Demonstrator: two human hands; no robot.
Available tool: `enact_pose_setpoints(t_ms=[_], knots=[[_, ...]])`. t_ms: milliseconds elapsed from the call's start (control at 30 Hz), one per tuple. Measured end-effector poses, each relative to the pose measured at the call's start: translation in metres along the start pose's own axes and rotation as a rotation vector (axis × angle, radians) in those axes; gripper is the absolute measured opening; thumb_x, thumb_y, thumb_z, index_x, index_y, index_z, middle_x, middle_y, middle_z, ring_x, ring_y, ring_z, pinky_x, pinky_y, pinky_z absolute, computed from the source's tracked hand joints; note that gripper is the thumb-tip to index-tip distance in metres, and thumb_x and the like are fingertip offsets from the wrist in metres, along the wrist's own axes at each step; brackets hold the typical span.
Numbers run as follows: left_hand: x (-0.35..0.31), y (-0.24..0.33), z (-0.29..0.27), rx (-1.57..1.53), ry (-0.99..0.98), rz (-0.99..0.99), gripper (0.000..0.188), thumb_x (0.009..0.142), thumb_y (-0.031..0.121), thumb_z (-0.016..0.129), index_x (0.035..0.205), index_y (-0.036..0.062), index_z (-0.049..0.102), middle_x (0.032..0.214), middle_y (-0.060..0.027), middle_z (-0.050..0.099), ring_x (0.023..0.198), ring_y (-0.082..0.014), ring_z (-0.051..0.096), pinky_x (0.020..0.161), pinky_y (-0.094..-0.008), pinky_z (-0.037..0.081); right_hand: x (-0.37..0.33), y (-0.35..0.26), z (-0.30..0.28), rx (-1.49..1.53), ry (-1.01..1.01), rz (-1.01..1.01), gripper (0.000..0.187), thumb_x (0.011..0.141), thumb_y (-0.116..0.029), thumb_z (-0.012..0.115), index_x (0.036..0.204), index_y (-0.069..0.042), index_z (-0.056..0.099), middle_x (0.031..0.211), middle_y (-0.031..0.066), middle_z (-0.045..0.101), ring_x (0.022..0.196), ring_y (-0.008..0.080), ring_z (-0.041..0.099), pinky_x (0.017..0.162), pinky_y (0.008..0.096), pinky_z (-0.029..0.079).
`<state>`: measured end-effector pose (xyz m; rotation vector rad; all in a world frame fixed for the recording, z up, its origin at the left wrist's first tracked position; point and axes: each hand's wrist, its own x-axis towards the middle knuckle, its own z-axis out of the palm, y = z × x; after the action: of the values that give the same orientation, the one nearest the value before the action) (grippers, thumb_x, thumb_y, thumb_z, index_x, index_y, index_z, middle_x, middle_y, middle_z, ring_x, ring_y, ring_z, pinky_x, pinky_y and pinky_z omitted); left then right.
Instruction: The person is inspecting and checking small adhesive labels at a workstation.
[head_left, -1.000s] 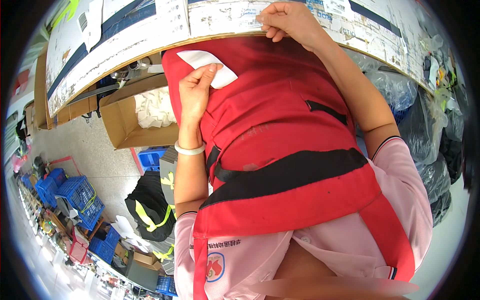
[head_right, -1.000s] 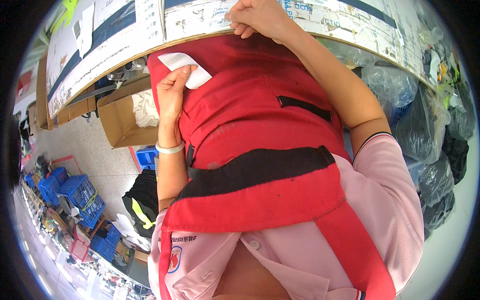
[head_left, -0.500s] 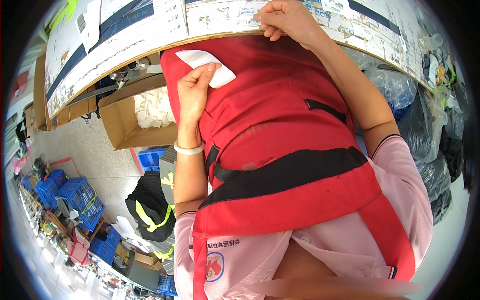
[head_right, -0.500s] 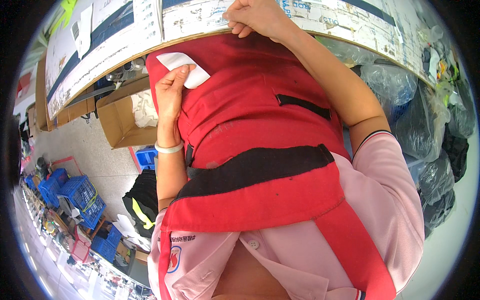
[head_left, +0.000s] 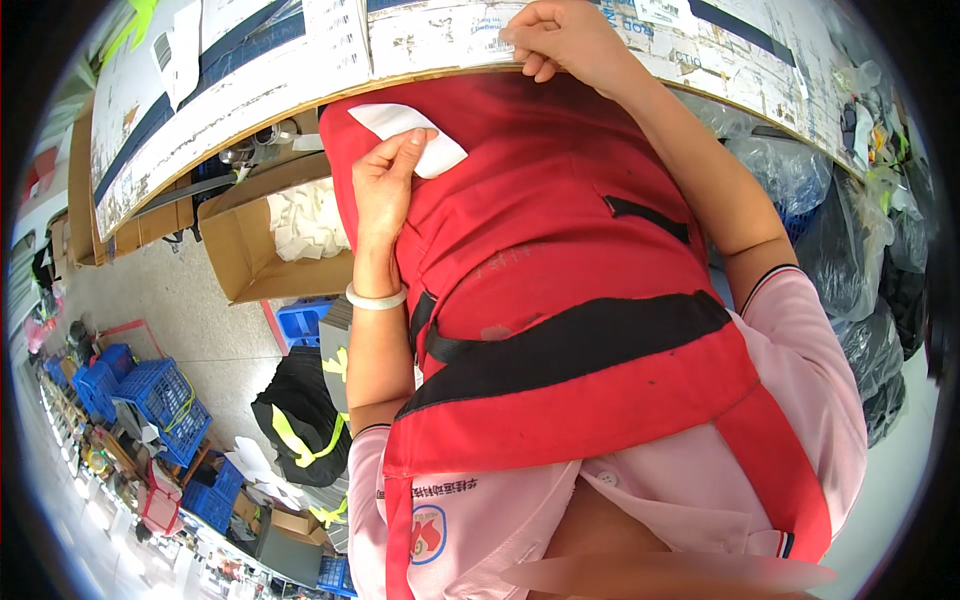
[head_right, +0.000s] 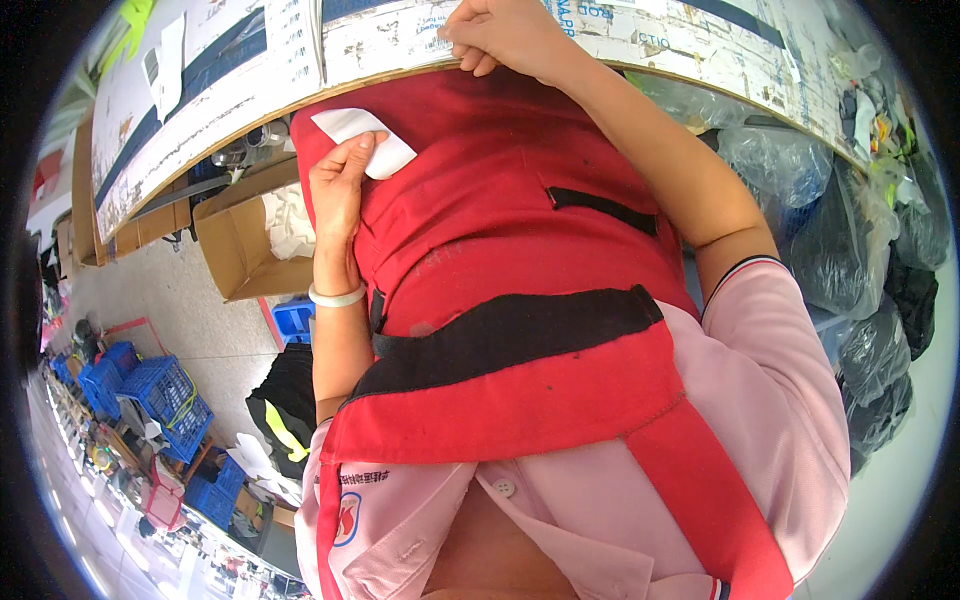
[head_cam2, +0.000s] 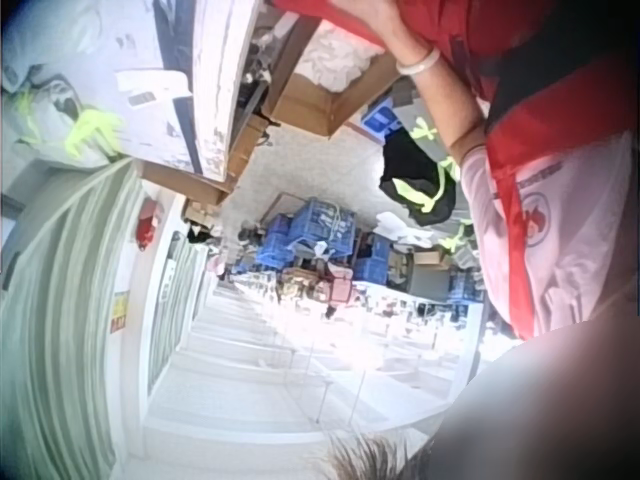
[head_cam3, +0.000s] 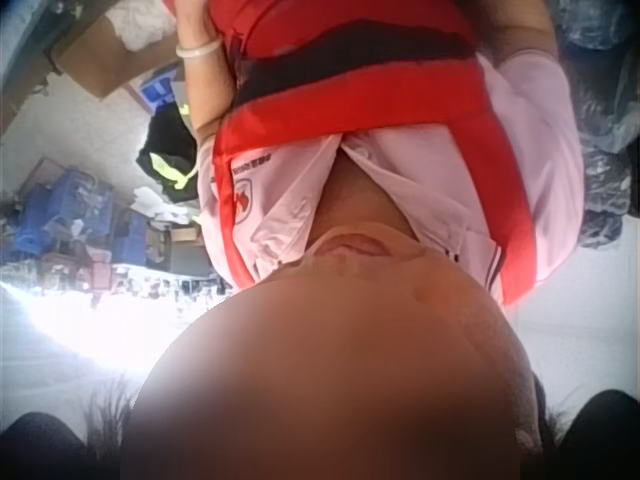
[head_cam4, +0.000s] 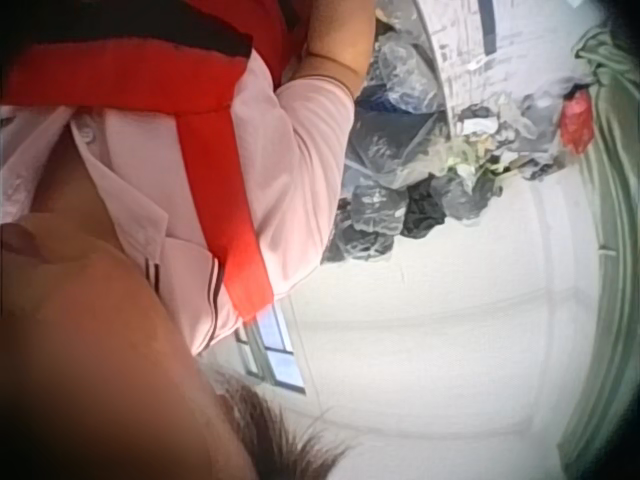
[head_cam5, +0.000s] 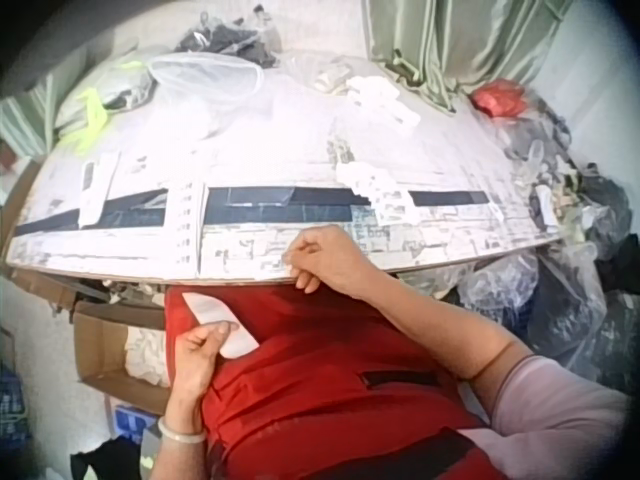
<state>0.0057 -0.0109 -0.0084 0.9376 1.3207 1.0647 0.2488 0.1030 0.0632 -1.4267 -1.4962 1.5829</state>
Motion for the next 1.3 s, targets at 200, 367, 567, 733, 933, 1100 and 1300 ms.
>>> enact_pose_setpoints(t_ms=[200, 367, 567, 733, 933, 1100, 1300], knots=[[-0.001, -0.002, -0.003, -0.028, -0.002, -0.007, 0.019, 0.091, 0.015, 0.064, 0.097, -0.0008, 0.071, 0.091, -0.005, 0.071, 0.081, -0.0077, 0.059, 0.076, -0.0217, 0.047, -0.011, -0.006, 0.0, 0.055, 0.011, 0.054, 0.013, 0.088, -0.009, 0.062, 0.092, 0.003, 0.063, 0.072, 0.0067, 0.061, 0.059, 0.0142, 0.058, 0.053, 0.0244, 0.049], [-0.005, 0.009, 0.002, -0.099, -0.013, -0.061, 0.02, 0.091, 0.015, 0.064, 0.098, -0.0019, 0.071, 0.088, -0.0066, 0.07, 0.076, -0.0097, 0.061, 0.067, -0.0232, 0.051, -0.023, 0.004, 0.009, 0.043, -0.099, -0.033, 0.02, 0.09, -0.023, 0.064, 0.092, -0.004, 0.066, 0.072, -0.0008, 0.06, 0.059, 0.0055, 0.056, 0.052, 0.0183, 0.046], [-0.021, 0.025, 0.01, -0.262, -0.18, -0.112, 0.02, 0.091, 0.015, 0.063, 0.094, -0.004, 0.068, 0.078, -0.0058, 0.067, 0.063, -0.0097, 0.06, 0.056, -0.0233, 0.051, -0.044, 0.007, 0.039, 0.03, -0.322, 0.036, 0.02, 0.091, -0.023, 0.062, 0.092, -0.003, 0.065, 0.068, -0.0005, 0.059, 0.053, 0.0056, 0.054, 0.049, 0.0179, 0.044], [-0.026, 0.02, 0.01, -0.258, -0.159, -0.125, 0.018, 0.09, 0.014, 0.065, 0.093, -0.0033, 0.068, 0.075, -0.0035, 0.066, 0.061, -0.0074, 0.059, 0.052, -0.0214, 0.05, -0.047, 0.013, 0.045, -0.006, -0.258, -0.075, 0.023, 0.09, -0.021, 0.064, 0.103, -0.002, 0.063, 0.073, -0.0016, 0.059, 0.061, 0.0046, 0.055, 0.055, 0.0178, 0.045], [-0.027, 0.022, 0.015, -0.205, -0.15, -0.099, 0.017, 0.089, 0.016, 0.066, 0.092, -0.0014, 0.069, 0.074, -0.0021, 0.065, 0.061, -0.0055, 0.057, 0.05, -0.02, 0.049, -0.043, 0.027, 0.042, 0.059, -0.206, -0.174, 0.028, 0.089, -0.02, 0.065, 0.11, -0.002, 0.061, 0.08, -0.0017, 0.06, 0.07, 0.0052, 0.055, 0.067, 0.0179, 0.045], [-0.03, 0.026, 0.016, -0.158, -0.202, -0.078, 0.017, 0.089, 0.015, 0.065, 0.091, -0.0015, 0.069, 0.075, -0.0028, 0.065, 0.062, -0.0069, 0.058, 0.05, -0.0204, 0.049, -0.055, 0.018, 0.036, 0.066, -0.271, -0.04, 0.02, 0.091, -0.019, 0.062, 0.101, -0.002, 0.064, 0.079, 0.0014, 0.062, 0.07, 0.0064, 0.056, 0.068, 0.0192, 0.046], [-0.043, 0.026, -0.022, -0.045, 0.039, -0.069, 0.02, 0.091, 0.007, 0.059, 0.109, 0.0008, 0.066, 0.087, -0.0059, 0.067, 0.065, -0.011, 0.061, 0.056, -0.022, 0.05, -0.04, 0.025, -0.055, 0.01, 0.25, -0.149, 0.021, 0.09, -0.016, 0.063, 0.106, -0.002, 0.064, 0.079, 0.0017, 0.063, 0.069, 0.0063, 0.057, 0.065, 0.0204, 0.047]])
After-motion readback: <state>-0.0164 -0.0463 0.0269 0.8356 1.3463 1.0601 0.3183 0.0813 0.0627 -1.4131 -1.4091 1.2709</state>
